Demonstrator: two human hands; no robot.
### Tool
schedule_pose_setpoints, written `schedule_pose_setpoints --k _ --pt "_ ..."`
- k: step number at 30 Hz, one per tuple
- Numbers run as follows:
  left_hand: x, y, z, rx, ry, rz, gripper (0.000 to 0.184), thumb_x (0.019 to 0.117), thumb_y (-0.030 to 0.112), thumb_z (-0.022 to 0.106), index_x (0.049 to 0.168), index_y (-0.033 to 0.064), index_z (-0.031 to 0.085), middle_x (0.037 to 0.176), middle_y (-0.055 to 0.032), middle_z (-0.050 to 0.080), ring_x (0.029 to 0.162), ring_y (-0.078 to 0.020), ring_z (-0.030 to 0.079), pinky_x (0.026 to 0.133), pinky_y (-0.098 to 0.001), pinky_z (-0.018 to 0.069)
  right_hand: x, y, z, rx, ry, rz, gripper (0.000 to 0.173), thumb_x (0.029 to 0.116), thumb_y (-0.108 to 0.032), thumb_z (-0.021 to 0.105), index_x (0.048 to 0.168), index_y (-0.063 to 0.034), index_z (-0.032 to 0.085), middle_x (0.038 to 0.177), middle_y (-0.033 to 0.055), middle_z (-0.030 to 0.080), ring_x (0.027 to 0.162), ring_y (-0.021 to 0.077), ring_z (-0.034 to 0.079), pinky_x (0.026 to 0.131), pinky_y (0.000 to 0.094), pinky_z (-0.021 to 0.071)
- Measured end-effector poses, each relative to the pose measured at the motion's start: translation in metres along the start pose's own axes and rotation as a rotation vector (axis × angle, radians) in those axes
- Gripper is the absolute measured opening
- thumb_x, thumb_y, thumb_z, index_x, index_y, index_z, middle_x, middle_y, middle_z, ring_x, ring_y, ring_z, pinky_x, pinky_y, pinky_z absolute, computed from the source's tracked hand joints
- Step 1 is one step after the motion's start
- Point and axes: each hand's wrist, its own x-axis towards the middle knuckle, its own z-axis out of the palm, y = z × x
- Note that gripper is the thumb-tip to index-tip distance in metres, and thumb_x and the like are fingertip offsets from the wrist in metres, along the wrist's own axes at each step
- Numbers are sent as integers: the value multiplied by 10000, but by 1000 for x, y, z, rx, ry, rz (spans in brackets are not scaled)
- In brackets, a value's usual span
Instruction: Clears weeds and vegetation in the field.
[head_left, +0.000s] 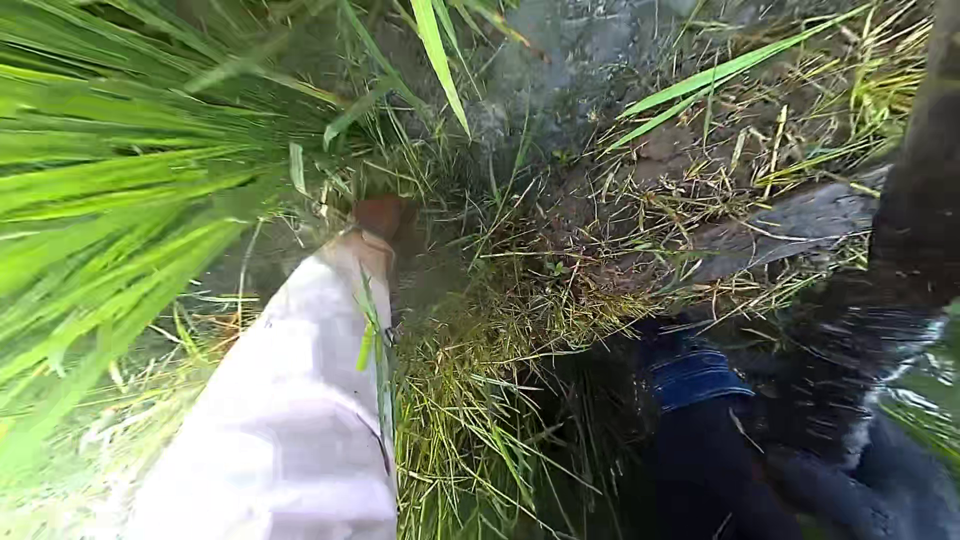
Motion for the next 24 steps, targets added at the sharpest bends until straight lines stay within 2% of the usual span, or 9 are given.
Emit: schedule_pose_setpoints --k 1,3,8,10,12,14,16,19,24 --pt "-4 -19 4 42 -19 -58 346 977 148 633 1190 -125 640 1245 -390 616 1196 -577 580 987 -752 430 5 -21 14 -3 10 43 553 823 -203 808 1304 -30 598 1159 3 724 1044 114 702 910 326 616" --pt "-29 -45 -24 165 -286 -293 463 1052 217 563 1416 -65 520 1464 -317 514 1391 -488 471 1137 -649 355 6 -49 24 -21 27 122 501 817 -189 791 1274 -67 623 1081 -69 738 972 52 707 853 273 621" --pt "-26 -95 -16 269 137 131 278 974 170 655 1151 -45 661 1066 -342 666 1037 -569 630 885 -756 460 7 -66 19 -60 40 237 473 785 -109 757 1224 -120 581 896 -110 706 711 27 679 591 224 591" --pt "6 -53 -16 119 311 303 307 1027 203 575 1282 54 655 1169 -313 675 1059 -565 639 893 -760 463 8 -60 20 -85 54 225 511 780 -119 755 1263 -111 589 948 -120 712 778 7 688 659 209 608" --pt "23 14 -54 22 187 374 462 1040 137 545 1497 95 487 1432 -326 538 1190 -593 577 943 -764 432 2 -38 15 -74 39 93 498 814 -170 790 1259 -58 596 994 -76 725 828 34 698 701 234 613" --pt "55 66 -61 41 179 337 756 935 49 646 1601 79 289 1584 -325 357 1233 -604 548 928 -762 457 -7 -19 9 -101 31 -17 523 869 -196 807 1282 35 586 1100 19 728 956 102 710 830 318 629" --pt "71 93 -49 -56 69 181 884 939 116 668 1629 2 127 1553 -368 365 1345 -579 465 1030 -746 393 -5 -33 17 -243 95 104 486 852 -222 800 1233 -14 582 1060 -41 715 935 44 696 841 308 624" --pt "71 95 -25 -69 -76 192 542 966 214 651 1334 -160 515 1290 -381 589 1232 -543 566 1001 -725 427 -7 -33 17 -174 48 95 465 831 -121 770 1220 37 570 1027 -23 717 906 41 694 796 270 616" --pt "8 35 -35 -138 -124 198 438 934 288 686 1145 -94 651 1172 -334 658 1128 -506 638 915 -729 487 -19 -57 41 -174 109 325 458 796 -168 790 1215 -96 619 933 -97 714 813 17 690 707 251 612"
